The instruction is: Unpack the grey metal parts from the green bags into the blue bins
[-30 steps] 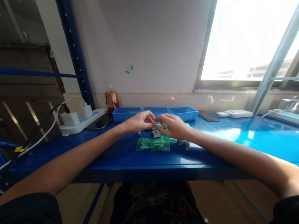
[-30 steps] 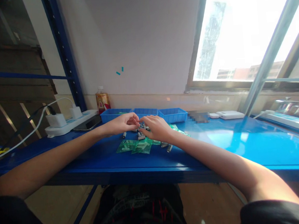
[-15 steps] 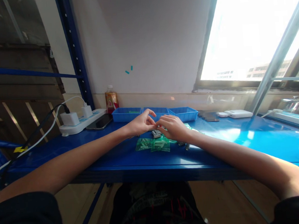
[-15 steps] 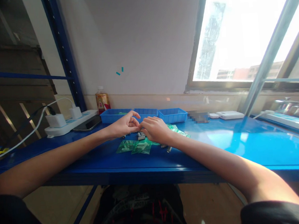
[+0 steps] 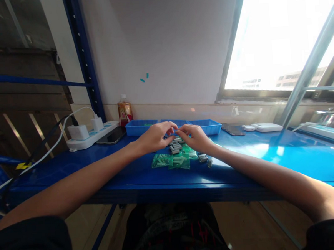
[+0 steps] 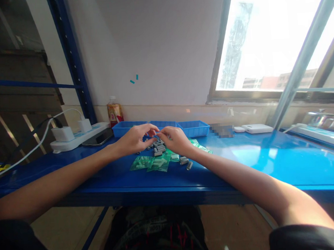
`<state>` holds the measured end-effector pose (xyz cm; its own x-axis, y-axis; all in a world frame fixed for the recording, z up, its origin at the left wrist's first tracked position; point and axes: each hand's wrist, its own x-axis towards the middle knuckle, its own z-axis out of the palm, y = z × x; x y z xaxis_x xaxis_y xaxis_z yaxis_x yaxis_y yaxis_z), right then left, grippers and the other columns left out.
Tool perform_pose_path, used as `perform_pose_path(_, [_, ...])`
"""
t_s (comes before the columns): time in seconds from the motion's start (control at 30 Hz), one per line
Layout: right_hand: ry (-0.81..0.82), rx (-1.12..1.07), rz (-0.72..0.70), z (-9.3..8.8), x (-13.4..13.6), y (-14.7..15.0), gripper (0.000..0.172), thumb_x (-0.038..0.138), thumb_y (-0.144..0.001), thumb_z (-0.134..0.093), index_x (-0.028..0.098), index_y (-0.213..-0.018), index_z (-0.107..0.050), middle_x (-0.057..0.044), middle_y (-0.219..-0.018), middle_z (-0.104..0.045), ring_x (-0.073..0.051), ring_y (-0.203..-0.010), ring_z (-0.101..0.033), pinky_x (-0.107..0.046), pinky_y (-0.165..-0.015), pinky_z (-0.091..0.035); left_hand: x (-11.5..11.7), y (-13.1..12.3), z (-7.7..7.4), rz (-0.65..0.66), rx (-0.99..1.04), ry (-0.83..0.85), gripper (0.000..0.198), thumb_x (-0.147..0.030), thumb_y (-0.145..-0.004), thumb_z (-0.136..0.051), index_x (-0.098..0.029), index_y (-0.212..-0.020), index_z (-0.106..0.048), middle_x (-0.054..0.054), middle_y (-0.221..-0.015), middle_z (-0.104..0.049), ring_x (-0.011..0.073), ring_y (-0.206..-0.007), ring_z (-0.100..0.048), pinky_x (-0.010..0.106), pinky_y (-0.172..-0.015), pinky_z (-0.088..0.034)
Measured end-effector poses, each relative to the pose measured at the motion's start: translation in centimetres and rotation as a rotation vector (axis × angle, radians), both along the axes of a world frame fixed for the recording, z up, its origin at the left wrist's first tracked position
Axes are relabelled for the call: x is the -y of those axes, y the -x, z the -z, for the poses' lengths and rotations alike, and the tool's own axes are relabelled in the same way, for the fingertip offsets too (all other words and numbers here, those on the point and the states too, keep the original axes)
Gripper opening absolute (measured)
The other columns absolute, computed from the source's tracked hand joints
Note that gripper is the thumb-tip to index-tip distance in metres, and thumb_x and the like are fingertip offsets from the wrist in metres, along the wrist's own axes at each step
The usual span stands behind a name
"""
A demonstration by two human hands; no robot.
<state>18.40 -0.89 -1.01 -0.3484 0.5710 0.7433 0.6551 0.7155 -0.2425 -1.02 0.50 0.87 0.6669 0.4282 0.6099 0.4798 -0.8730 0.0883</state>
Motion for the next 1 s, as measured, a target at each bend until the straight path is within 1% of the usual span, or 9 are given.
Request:
perform_pose_path(0.13, [0.047,-0.017,-0.017,-0.05,0.11,0.27,0.029,0.035,-0.089,-0.05,0.018,-0.068,-0.061,0.001,-0.061,-0.061,-0.012,-0.057,-0.053,-0.023,-0.056,-0.039,0.03,-0.15,0.13,-0.028,0.003,-0.028,0.021,-0.03,-0.087,-0.052,-0.015,-0.099,-0.06,0.005,-0.086,-0.066,0.016,-0.078,-0.063,0.025,-0.07,-0.045])
perform_pose_path(0.2, [0.039,-0.006,-0.014,0.01,0.14,0.21,0.026,0.034,-0.089,-0.05,0.018,-0.072,-0.061,0.0,-0.063,-0.062,-0.012,-0.059,-0.054,-0.023,-0.058,-0.04,0.1,-0.22,0.06,-0.033,0.023,-0.015,0.022,-0.032,-0.087,-0.052,-0.015,-0.097,-0.061,0.004,-0.082,-0.067,0.0156,-0.075,-0.062,0.025,-0.068,-0.044])
perform_pose_path(0.3, [-0.025,0.02,-0.013,0.21,0.17,-0.12,0.016,0.031,-0.088,-0.052,0.018,-0.093,-0.06,-0.001,-0.072,-0.063,-0.014,-0.066,-0.057,-0.024,-0.063,-0.043,0.22,-0.29,-0.1,-0.052,0.092,0.079,0.026,-0.034,-0.086,-0.053,-0.013,-0.096,-0.063,0.003,-0.075,-0.067,0.0145,-0.068,-0.061,0.024,-0.063,-0.043])
perform_pose_path(0.4, [-0.12,0.125,-0.006,0.37,0.29,-0.47,0.021,0.028,-0.087,-0.053,0.018,-0.106,-0.055,-0.004,-0.084,-0.063,-0.015,-0.074,-0.058,-0.025,-0.066,-0.043,0.26,-0.4,-0.16,-0.078,0.145,0.184,0.031,-0.038,-0.087,-0.05,-0.012,-0.092,-0.066,0.002,-0.07,-0.066,0.0138,-0.063,-0.059,0.023,-0.058,-0.041])
perform_pose_path(0.5, [-0.19,0.196,0.026,0.41,0.41,-0.6,0.016,0.026,-0.089,-0.05,0.019,-0.102,-0.056,-0.005,-0.088,-0.062,-0.015,-0.075,-0.058,-0.025,-0.066,-0.042,0.17,-0.53,-0.05,-0.062,0.141,0.25,0.036,-0.042,-0.088,-0.047,-0.013,-0.088,-0.067,0.002,-0.067,-0.066,0.0131,-0.06,-0.056,0.022,-0.054,-0.038])
perform_pose_path(0.63, [-0.232,0.189,0.043,0.4,0.42,-0.52,0.012,0.025,-0.09,-0.05,0.019,-0.096,-0.057,-0.004,-0.085,-0.062,-0.015,-0.073,-0.059,-0.024,-0.064,-0.041,0.08,-0.58,0.05,-0.022,0.123,0.31,0.039,-0.044,-0.09,-0.043,-0.013,-0.088,-0.066,0.002,-0.071,-0.067,0.0121,-0.057,-0.055,0.022,-0.052,-0.037])
perform_pose_path(0.77, [-0.22,0.124,0.035,0.31,0.36,-0.42,0.011,0.028,-0.09,-0.051,0.019,-0.091,-0.059,-0.004,-0.082,-0.061,-0.015,-0.072,-0.057,-0.024,-0.064,-0.041,0.19,-0.44,0.03,-0.042,0.125,0.241,0.035,-0.041,-0.092,-0.041,-0.014,-0.094,-0.063,0.002,-0.072,-0.067,0.0122,-0.058,-0.056,0.022,-0.054,-0.038])
perform_pose_path(0.9, [-0.172,0.084,0.019,0.23,0.26,-0.35,0.014,0.025,-0.091,-0.049,0.019,-0.083,-0.058,-0.002,-0.077,-0.058,-0.013,-0.066,-0.052,-0.024,-0.063,-0.039,0.32,-0.3,0.22,-0.011,0.086,0.08,0.029,-0.032,-0.086,-0.052,-0.016,-0.11,-0.054,0.002,-0.081,-0.067,0.0141,-0.07,-0.061,0.022,-0.06,-0.042])
perform_pose_path(1.0, [-0.148,0.105,0.002,0.28,0.14,-0.28,0.021,0.025,-0.092,-0.047,0.019,-0.076,-0.057,-0.001,-0.071,-0.055,-0.012,-0.064,-0.05,-0.024,-0.061,-0.036,0.34,-0.29,0.41,-0.03,0.053,-0.034,0.026,-0.029,-0.084,-0.055,-0.018,-0.107,-0.054,0.002,-0.085,-0.066,0.0147,-0.073,-0.062,0.023,-0.063,-0.043])
